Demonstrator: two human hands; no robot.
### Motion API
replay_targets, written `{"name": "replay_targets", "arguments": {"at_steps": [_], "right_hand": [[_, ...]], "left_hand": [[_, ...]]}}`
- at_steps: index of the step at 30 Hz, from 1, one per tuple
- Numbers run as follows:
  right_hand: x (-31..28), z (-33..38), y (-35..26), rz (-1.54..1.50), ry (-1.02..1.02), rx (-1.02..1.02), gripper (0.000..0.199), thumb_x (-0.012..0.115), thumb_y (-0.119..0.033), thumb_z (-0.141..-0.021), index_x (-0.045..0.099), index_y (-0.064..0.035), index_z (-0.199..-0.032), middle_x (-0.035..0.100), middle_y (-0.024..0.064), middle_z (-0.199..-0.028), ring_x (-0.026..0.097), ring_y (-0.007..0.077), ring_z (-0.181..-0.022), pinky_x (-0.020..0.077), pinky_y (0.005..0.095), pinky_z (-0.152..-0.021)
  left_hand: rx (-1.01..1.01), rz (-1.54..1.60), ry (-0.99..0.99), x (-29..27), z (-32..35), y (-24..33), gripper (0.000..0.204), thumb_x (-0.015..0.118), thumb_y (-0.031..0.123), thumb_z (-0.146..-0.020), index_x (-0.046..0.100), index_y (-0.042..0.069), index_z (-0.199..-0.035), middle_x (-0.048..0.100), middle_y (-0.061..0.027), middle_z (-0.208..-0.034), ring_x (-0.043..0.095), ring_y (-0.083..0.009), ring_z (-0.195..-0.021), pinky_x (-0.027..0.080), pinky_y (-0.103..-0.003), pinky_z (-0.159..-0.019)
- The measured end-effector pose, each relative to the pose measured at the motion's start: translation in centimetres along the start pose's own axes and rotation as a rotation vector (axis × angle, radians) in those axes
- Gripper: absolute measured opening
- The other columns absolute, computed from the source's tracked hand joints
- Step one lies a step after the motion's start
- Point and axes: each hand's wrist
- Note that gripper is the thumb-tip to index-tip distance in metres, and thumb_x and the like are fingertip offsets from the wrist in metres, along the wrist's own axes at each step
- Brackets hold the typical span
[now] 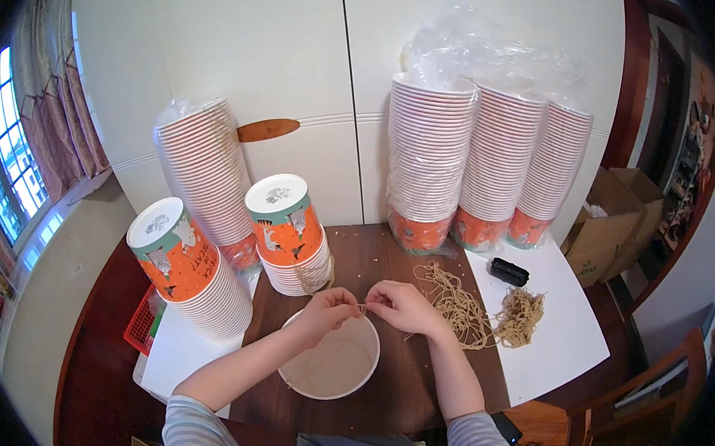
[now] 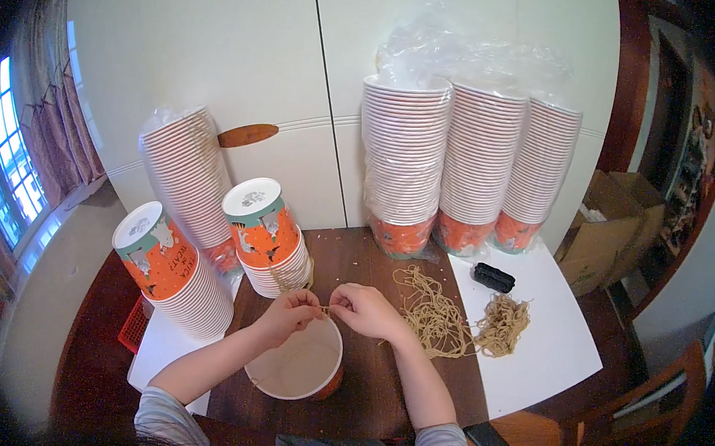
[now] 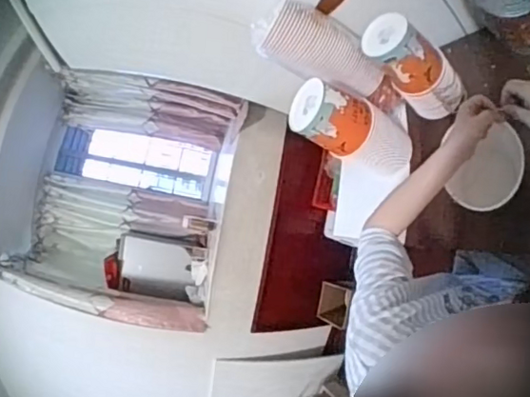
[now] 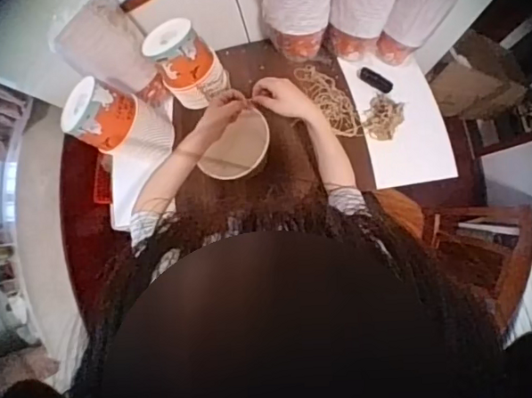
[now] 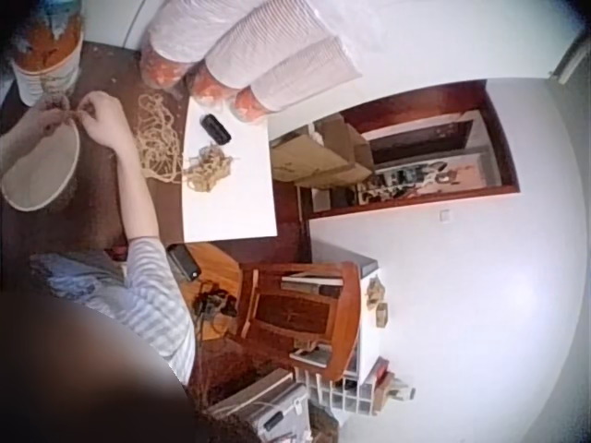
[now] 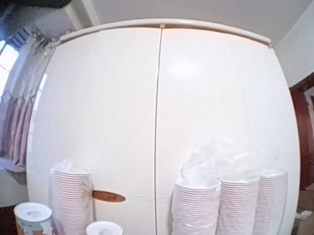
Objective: Bundling stacks of paper cups using rubber bands on a workstation.
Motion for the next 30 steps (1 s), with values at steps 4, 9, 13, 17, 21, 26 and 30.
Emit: {"name": "replay_targets", "arguments": {"at_steps": [4, 9, 13, 17, 21, 26, 30], "right_hand": [[0.2, -0.1, 0.3, -0.077, -0.048, 0.017, 0.014, 0.058, -0.013, -0.077, 0.055, 0.0002, -0.083, 0.059, 0.0127, -0.076, 0.060, 0.0219, -0.070, 0.0475, 0.0317, -0.063], [1.2, -0.4, 1.7, -0.246, -0.075, 0.044, 0.015, 0.056, -0.014, -0.081, 0.054, -0.0008, -0.088, 0.059, 0.0095, -0.076, 0.058, 0.0159, -0.072, 0.0465, 0.0293, -0.065], [1.8, -0.5, 2.5, -0.343, -0.127, 0.047, 0.013, 0.055, -0.013, -0.083, 0.052, -0.0018, -0.089, 0.059, 0.0071, -0.078, 0.057, 0.0128, -0.074, 0.0454, 0.0275, -0.067], [1.6, -0.6, 1.7, -0.271, -0.176, 0.068, 0.013, 0.055, -0.013, -0.083, 0.051, -0.0018, -0.089, 0.059, 0.0071, -0.080, 0.056, 0.0128, -0.075, 0.0451, 0.0270, -0.068], [1.8, -0.6, 1.8, -0.269, -0.168, 0.081, 0.012, 0.054, -0.012, -0.083, 0.052, -0.0021, -0.088, 0.059, 0.0069, -0.078, 0.057, 0.0133, -0.074, 0.0456, 0.0278, -0.068], [1.8, -0.6, 1.3, -0.213, -0.157, 0.087, 0.012, 0.055, -0.013, -0.081, 0.053, -0.0023, -0.087, 0.061, 0.0075, -0.077, 0.058, 0.0144, -0.073, 0.0462, 0.0284, -0.066], [1.8, -0.7, 0.9, -0.193, -0.156, 0.097, 0.013, 0.056, -0.013, -0.080, 0.054, -0.0021, -0.087, 0.061, 0.0074, -0.076, 0.059, 0.0145, -0.071, 0.0463, 0.0281, -0.065]], "left_hand": [[0.007, 0.015, 0.019, 0.0, 0.1, 0.0, 0.004, 0.058, 0.012, -0.079, 0.057, 0.009, -0.082, 0.053, 0.0059, -0.071, 0.042, -0.0004, -0.058, 0.029, -0.015, -0.048], [-0.018, 0.001, 0.059, -0.1, 0.0, -0.1, 0.006, 0.059, 0.016, -0.080, 0.057, 0.010, -0.083, 0.053, 0.0064, -0.072, 0.042, -0.0001, -0.058, 0.029, -0.015, -0.048], [0.022, 0.004, 0.084, -0.5, -0.3, 0.0, 0.006, 0.057, 0.016, -0.082, 0.057, 0.010, -0.083, 0.056, 0.0050, -0.074, 0.043, -0.0006, -0.058, 0.029, -0.015, -0.048], [0.053, 0.074, 0.109, -0.6, -0.2, 0.5, 0.004, 0.055, 0.014, -0.083, 0.057, 0.010, -0.084, 0.058, 0.0034, -0.074, 0.044, -0.0011, -0.058, 0.028, -0.015, -0.047], [0.064, 0.119, 0.129, -1.1, -0.5, 0.3, 0.004, 0.053, 0.012, -0.084, 0.055, 0.009, -0.081, 0.058, 0.0004, -0.072, 0.042, -0.0018, -0.054, 0.028, -0.015, -0.046], [0.077, 0.137, 0.125, -1.0, -0.5, 0.4, 0.005, 0.052, 0.013, -0.084, 0.053, 0.011, -0.081, 0.059, 0.0008, -0.073, 0.041, -0.0014, -0.054, 0.027, -0.016, -0.046], [0.079, 0.126, 0.143, -1.3, -0.6, 0.2, 0.003, 0.053, 0.012, -0.083, 0.053, 0.010, -0.081, 0.056, 0.0019, -0.069, 0.041, -0.0017, -0.053, 0.027, -0.016, -0.045]]}}
Point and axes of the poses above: each hand's wrist, its own z-axis away from the middle knuckle, its own x-axis out of the palm, y = z × x
